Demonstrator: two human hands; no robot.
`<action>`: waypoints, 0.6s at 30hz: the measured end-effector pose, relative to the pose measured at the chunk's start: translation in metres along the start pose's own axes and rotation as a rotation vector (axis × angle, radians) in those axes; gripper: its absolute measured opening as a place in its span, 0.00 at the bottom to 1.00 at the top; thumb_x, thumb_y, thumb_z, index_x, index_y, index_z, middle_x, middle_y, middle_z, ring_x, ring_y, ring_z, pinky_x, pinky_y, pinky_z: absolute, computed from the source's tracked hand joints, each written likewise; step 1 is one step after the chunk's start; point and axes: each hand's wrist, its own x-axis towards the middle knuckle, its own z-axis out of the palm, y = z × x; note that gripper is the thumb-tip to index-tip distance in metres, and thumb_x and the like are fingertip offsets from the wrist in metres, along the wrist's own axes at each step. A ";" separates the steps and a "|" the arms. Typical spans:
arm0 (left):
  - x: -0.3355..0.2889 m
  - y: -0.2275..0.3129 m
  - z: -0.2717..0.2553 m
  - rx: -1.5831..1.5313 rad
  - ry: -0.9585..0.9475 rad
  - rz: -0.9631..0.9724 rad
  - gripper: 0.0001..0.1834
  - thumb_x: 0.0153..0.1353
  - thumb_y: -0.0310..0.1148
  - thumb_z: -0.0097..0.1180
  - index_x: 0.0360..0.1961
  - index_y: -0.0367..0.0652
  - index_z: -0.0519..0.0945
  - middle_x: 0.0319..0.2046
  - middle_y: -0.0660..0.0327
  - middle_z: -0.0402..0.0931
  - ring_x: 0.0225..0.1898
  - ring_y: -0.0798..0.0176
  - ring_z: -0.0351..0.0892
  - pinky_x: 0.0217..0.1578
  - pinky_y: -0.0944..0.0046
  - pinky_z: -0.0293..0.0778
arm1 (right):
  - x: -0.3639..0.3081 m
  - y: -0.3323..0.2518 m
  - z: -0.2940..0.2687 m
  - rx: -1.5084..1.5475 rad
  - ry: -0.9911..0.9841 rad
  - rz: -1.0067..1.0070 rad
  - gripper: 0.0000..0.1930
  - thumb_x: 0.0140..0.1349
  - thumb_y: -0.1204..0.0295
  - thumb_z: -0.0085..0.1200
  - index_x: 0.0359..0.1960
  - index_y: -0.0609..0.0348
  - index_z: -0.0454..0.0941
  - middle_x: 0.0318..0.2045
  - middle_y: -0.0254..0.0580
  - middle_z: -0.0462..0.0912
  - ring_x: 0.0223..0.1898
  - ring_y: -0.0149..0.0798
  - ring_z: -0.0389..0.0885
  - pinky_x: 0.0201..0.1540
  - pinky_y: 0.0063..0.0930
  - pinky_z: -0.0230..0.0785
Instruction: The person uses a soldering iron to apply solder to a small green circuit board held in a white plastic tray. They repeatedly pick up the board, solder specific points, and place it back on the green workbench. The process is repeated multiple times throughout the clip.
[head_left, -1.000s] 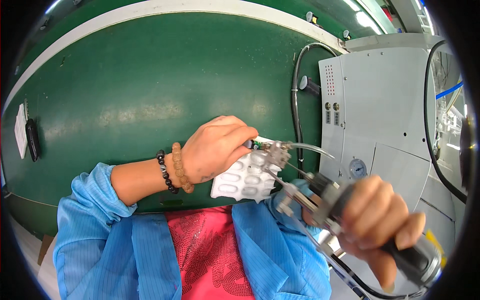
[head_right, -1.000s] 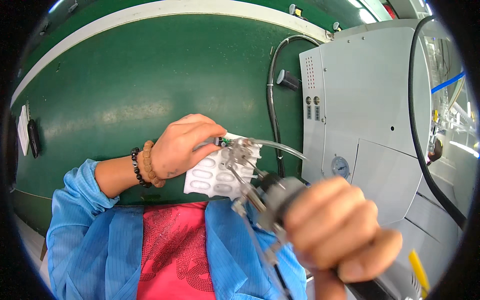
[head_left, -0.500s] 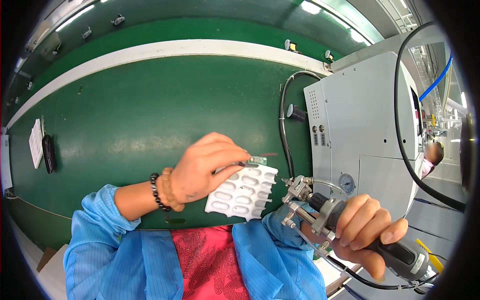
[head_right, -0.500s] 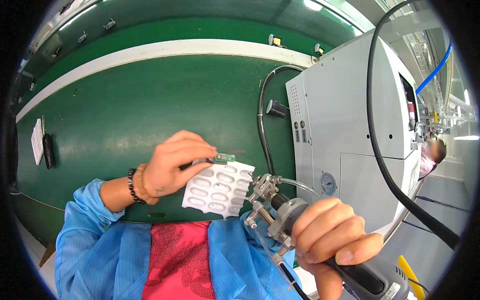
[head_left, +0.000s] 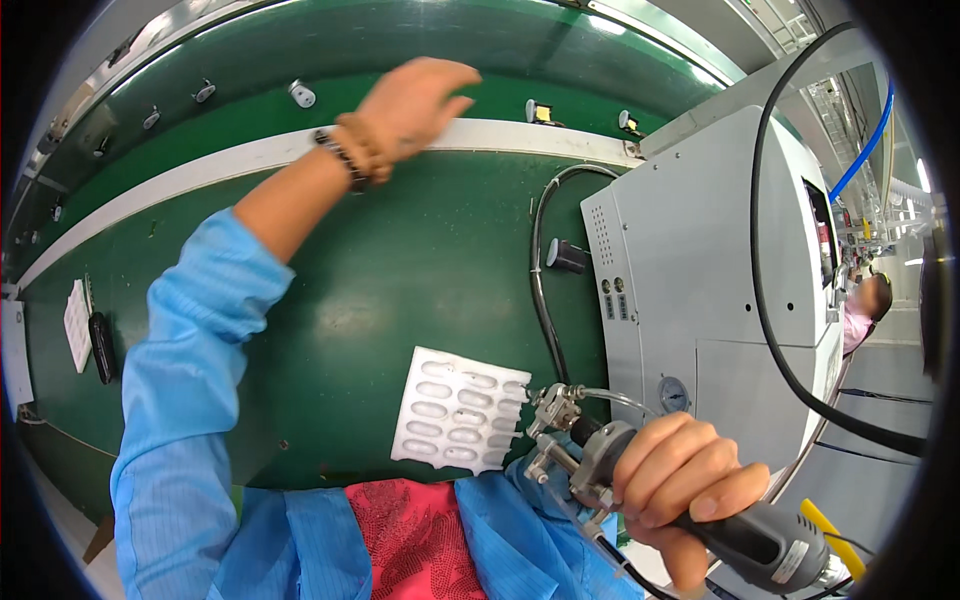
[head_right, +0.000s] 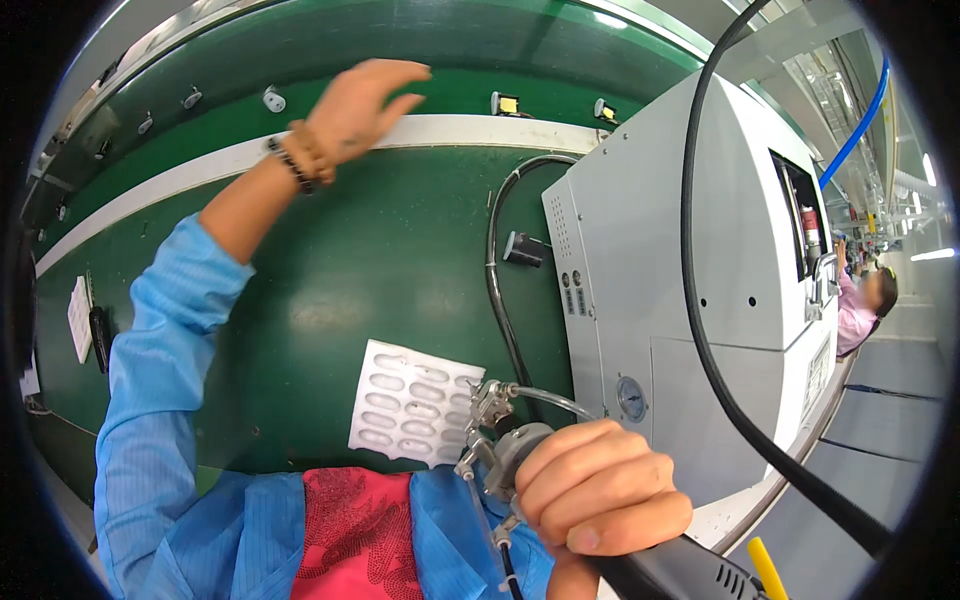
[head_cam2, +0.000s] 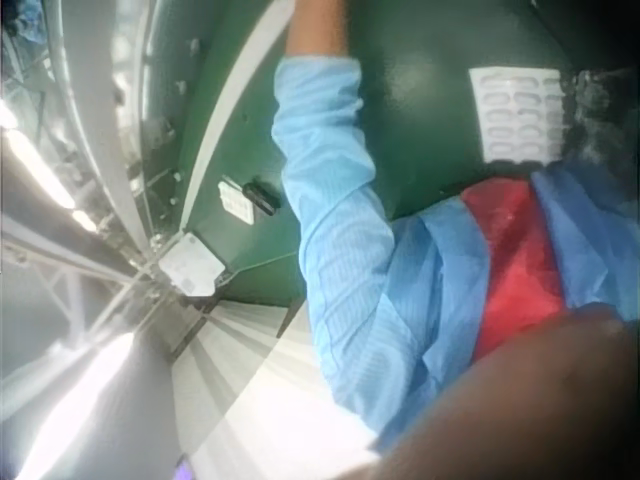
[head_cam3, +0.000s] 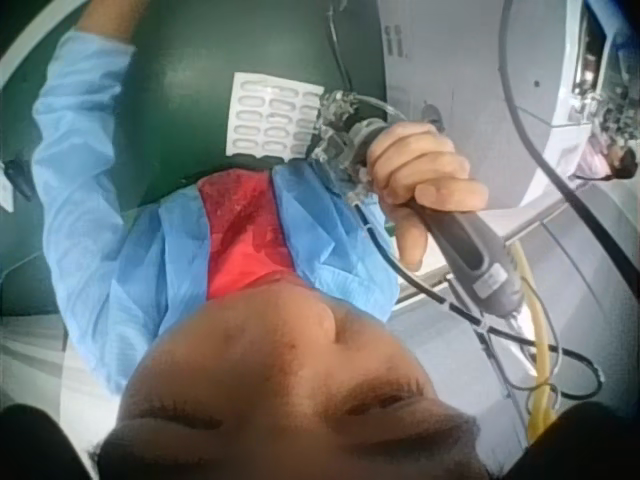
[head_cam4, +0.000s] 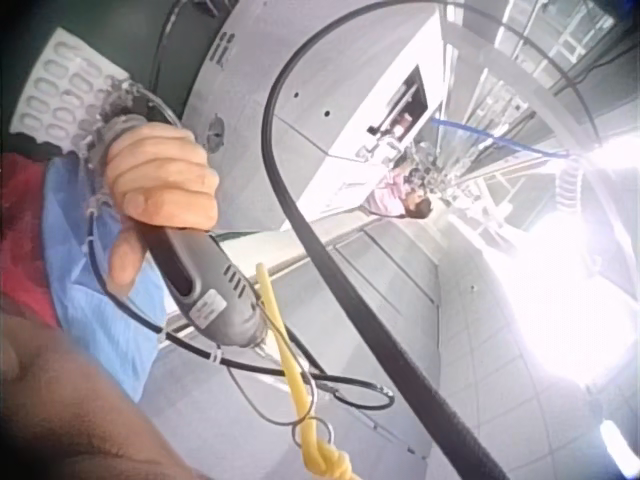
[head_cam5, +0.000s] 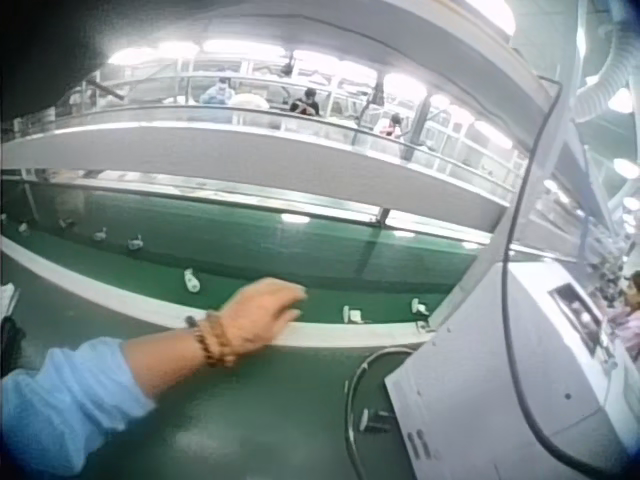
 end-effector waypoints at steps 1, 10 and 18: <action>0.014 0.006 0.028 -0.065 -0.033 -0.005 0.16 0.62 0.31 0.59 0.51 0.40 0.79 0.50 0.51 0.80 0.52 0.46 0.78 0.55 0.52 0.74 | 0.006 -0.001 0.001 -0.030 -0.041 -0.012 0.23 0.60 0.58 0.66 0.37 0.61 0.66 0.22 0.38 0.72 0.15 0.32 0.71 0.17 0.24 0.68; 0.056 0.004 0.097 -0.113 -0.384 -0.101 0.20 0.63 0.36 0.59 0.54 0.41 0.77 0.46 0.49 0.80 0.49 0.44 0.78 0.51 0.51 0.74 | 0.001 0.005 -0.011 -0.037 0.006 -0.019 0.19 0.62 0.64 0.65 0.35 0.58 0.65 0.16 0.35 0.74 0.13 0.29 0.74 0.16 0.22 0.72; 0.038 0.024 0.062 -0.362 -0.156 -0.328 0.15 0.62 0.37 0.62 0.46 0.39 0.83 0.41 0.51 0.84 0.43 0.49 0.83 0.47 0.56 0.76 | 0.000 0.010 -0.017 0.031 -0.037 0.019 0.19 0.60 0.63 0.67 0.36 0.60 0.66 0.18 0.36 0.75 0.15 0.30 0.74 0.17 0.22 0.72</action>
